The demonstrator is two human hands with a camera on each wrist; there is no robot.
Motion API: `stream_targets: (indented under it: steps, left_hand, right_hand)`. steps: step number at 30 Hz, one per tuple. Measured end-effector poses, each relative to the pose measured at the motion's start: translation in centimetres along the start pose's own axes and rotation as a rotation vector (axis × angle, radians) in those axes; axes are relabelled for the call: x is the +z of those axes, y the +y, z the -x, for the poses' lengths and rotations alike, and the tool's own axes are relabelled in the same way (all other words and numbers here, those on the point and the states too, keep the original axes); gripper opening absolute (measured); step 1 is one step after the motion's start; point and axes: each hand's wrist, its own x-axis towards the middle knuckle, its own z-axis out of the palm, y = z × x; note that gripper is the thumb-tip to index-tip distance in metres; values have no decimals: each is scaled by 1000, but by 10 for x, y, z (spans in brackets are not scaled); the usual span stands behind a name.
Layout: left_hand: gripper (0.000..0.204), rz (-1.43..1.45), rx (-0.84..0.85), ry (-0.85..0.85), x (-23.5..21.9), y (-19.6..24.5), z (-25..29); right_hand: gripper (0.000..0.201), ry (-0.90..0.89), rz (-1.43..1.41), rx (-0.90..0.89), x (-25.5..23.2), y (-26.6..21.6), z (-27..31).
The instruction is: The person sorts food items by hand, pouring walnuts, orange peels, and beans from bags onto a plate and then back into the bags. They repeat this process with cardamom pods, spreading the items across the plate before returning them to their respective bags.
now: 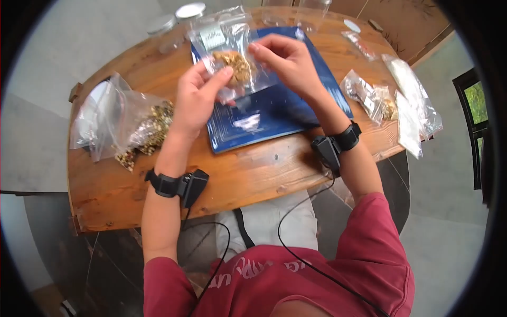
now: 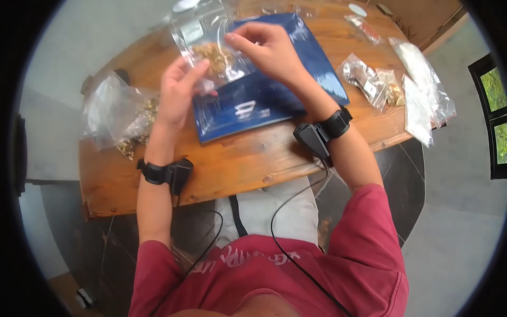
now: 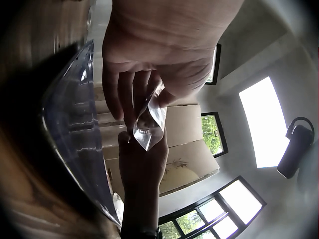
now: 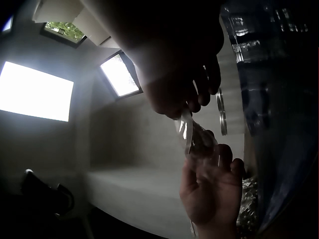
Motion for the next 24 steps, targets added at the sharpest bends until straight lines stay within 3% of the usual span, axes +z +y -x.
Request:
stream_targets:
  steps: [1,3,6,9,13,17,20,24]
  left_hand:
    - [34,-33,2,4,-2,-3,-1]
    - [35,-91,67,80,-3,-8,-2]
    - [34,-309,198,193,3,-8,-2]
    - [34,-839,592,72,-13,-8,-7]
    - [42,-986,722,5,-13,3,-8]
    - [48,-926,565,-103,2,9,-1]
    - [62,-754,466,-77,5,6,0]
    - [59,-672,463,-59,3,4,2]
  right_hand:
    - [22,87,139,-118,1,8,2]
    - [25,140,252,-120,-10,11,5]
    - [26,-128,-15,67,-19,-14,10]
    - [51,-249,-291,173,-12,-21,14]
    - [47,-257,-249,304,-9,-18,15]
    - [42,-317,-321,346,-10,-7,14]
    - [34,-274,-303,207,-7,-8,15]
    - [32,-306,-352,74,-4,-10,16]
